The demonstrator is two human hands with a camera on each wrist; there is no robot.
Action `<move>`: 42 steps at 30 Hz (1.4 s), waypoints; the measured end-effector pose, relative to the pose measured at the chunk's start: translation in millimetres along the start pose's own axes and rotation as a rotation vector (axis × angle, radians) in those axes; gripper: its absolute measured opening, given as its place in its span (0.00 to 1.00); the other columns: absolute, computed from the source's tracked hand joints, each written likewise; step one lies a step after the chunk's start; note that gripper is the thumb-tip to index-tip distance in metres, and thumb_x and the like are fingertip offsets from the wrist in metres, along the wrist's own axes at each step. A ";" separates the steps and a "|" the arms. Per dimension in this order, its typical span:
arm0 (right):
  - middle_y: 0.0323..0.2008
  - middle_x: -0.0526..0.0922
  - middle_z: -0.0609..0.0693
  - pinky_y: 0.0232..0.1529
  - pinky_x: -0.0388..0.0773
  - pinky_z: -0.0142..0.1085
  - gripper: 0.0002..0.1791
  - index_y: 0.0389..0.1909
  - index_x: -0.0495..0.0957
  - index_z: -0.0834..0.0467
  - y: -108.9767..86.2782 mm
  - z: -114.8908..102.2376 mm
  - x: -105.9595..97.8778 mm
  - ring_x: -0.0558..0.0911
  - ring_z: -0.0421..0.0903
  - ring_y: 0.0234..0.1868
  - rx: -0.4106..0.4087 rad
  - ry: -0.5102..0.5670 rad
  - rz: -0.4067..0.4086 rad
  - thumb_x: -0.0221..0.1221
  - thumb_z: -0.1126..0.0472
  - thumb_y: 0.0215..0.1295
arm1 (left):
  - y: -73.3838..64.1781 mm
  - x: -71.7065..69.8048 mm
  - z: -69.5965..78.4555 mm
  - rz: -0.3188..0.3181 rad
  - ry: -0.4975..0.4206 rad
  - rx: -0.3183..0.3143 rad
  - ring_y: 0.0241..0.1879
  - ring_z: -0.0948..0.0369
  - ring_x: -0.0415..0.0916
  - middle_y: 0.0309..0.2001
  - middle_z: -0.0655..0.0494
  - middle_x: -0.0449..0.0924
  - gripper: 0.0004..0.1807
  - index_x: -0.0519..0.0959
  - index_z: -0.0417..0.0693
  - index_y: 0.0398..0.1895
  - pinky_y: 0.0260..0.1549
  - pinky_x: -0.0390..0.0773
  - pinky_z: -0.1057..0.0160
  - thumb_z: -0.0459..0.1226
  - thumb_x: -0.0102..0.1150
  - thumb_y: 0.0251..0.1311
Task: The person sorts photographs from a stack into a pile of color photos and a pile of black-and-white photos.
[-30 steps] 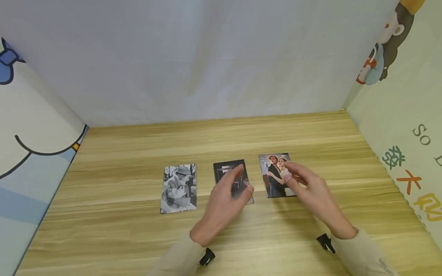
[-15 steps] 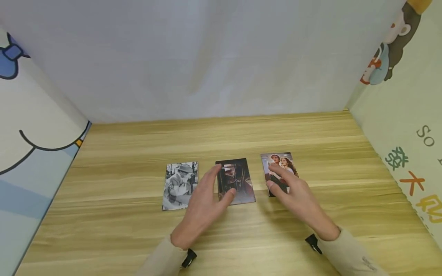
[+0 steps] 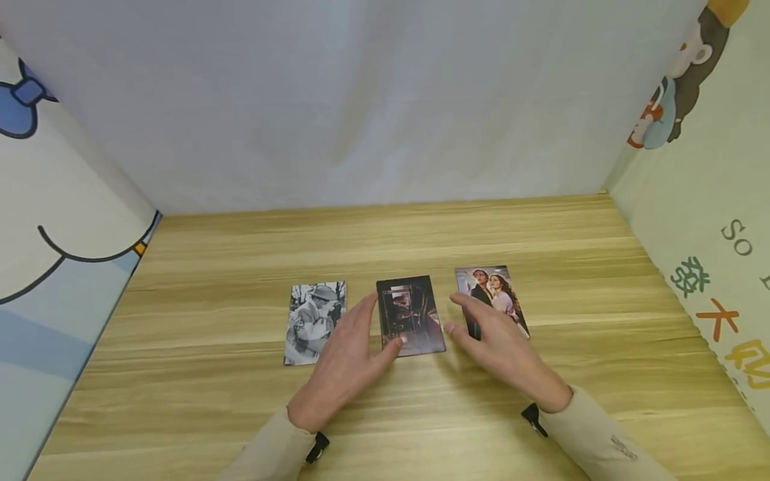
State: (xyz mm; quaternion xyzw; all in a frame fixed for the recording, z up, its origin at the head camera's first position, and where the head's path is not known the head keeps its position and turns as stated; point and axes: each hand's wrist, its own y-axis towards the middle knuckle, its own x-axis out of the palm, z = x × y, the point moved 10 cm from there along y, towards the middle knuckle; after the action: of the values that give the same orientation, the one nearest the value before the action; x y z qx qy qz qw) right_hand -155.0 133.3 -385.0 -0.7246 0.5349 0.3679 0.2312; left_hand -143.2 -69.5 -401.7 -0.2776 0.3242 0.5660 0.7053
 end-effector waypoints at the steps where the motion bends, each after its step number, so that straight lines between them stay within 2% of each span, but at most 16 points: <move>1: 0.66 0.78 0.64 0.63 0.76 0.60 0.31 0.71 0.71 0.66 0.5 0.2 1.5 0.79 0.63 0.63 0.002 -0.001 -0.008 0.61 0.53 0.75 | 0.1 0.7 -0.8 -0.007 0.007 -0.003 0.75 0.39 0.60 0.77 0.36 0.60 0.49 0.56 0.39 0.81 0.73 0.61 0.37 0.53 0.65 0.65; 7: 0.64 0.79 0.63 0.59 0.80 0.57 0.31 0.70 0.72 0.67 3.9 -0.1 9.4 0.82 0.60 0.58 -0.004 0.003 -0.037 0.62 0.53 0.74 | 2.1 5.5 -6.2 -0.043 0.040 -0.017 0.73 0.38 0.63 0.74 0.33 0.64 0.50 0.55 0.37 0.81 0.72 0.62 0.37 0.54 0.65 0.66; 14: 0.64 0.79 0.64 0.66 0.75 0.57 0.30 0.68 0.74 0.68 8.8 -2.3 18.8 0.77 0.61 0.66 -0.019 -0.025 -0.073 0.62 0.54 0.73 | 6.5 12.5 -6.3 -0.083 0.065 0.016 0.71 0.38 0.65 0.72 0.31 0.66 0.50 0.54 0.33 0.80 0.75 0.57 0.39 0.54 0.64 0.67; 20: 0.64 0.78 0.66 0.65 0.75 0.58 0.30 0.68 0.73 0.70 11.6 -2.2 26.3 0.77 0.64 0.65 -0.010 -0.033 -0.135 0.61 0.54 0.74 | 8.9 17.3 -6.6 -0.105 0.094 0.022 0.70 0.37 0.67 0.70 0.30 0.68 0.51 0.53 0.32 0.80 0.75 0.57 0.40 0.55 0.63 0.67; 23: 0.63 0.79 0.66 0.65 0.75 0.58 0.30 0.67 0.73 0.70 12.4 -1.3 27.7 0.77 0.64 0.64 -0.009 -0.042 -0.139 0.61 0.54 0.73 | 9.8 18.0 -5.9 -0.104 0.097 0.027 0.68 0.38 0.70 0.69 0.31 0.69 0.51 0.53 0.32 0.80 0.74 0.61 0.40 0.54 0.64 0.67; 27: 0.63 0.79 0.66 0.65 0.76 0.58 0.29 0.67 0.73 0.70 13.4 -3.1 29.0 0.78 0.64 0.64 -0.014 -0.045 -0.141 0.60 0.55 0.73 | 10.6 18.2 -3.7 -0.096 0.101 0.041 0.65 0.37 0.73 0.67 0.31 0.72 0.49 0.55 0.31 0.79 0.67 0.72 0.39 0.52 0.65 0.66; 30: 0.63 0.79 0.65 0.65 0.76 0.57 0.29 0.68 0.73 0.69 13.9 -4.5 31.5 0.78 0.63 0.64 -0.011 -0.037 -0.153 0.60 0.55 0.73 | 10.9 18.5 -2.8 -0.095 0.108 0.044 0.63 0.37 0.74 0.66 0.32 0.74 0.49 0.56 0.31 0.78 0.63 0.76 0.39 0.51 0.65 0.65; 37: 0.63 0.80 0.63 0.63 0.78 0.56 0.30 0.68 0.74 0.67 14.7 -3.1 35.4 0.80 0.61 0.63 0.010 -0.033 -0.165 0.60 0.53 0.72 | 12.4 20.0 -3.9 -0.106 0.098 0.030 0.63 0.38 0.74 0.66 0.33 0.74 0.49 0.57 0.32 0.79 0.63 0.76 0.40 0.51 0.66 0.65; 42: 0.61 0.82 0.60 0.58 0.82 0.54 0.29 0.69 0.74 0.65 14.1 -2.2 33.7 0.83 0.57 0.58 0.024 -0.014 -0.155 0.60 0.53 0.72 | 12.8 16.7 -4.2 -0.082 0.052 0.029 0.63 0.39 0.75 0.67 0.34 0.74 0.48 0.58 0.33 0.78 0.62 0.77 0.40 0.50 0.67 0.65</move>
State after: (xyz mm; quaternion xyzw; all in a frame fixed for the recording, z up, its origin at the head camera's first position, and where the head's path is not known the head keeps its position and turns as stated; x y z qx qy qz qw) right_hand -162.4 106.7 -409.1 -0.7584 0.4800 0.3477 0.2713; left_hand -153.9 -59.8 -417.6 -0.2949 0.3389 0.5244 0.7233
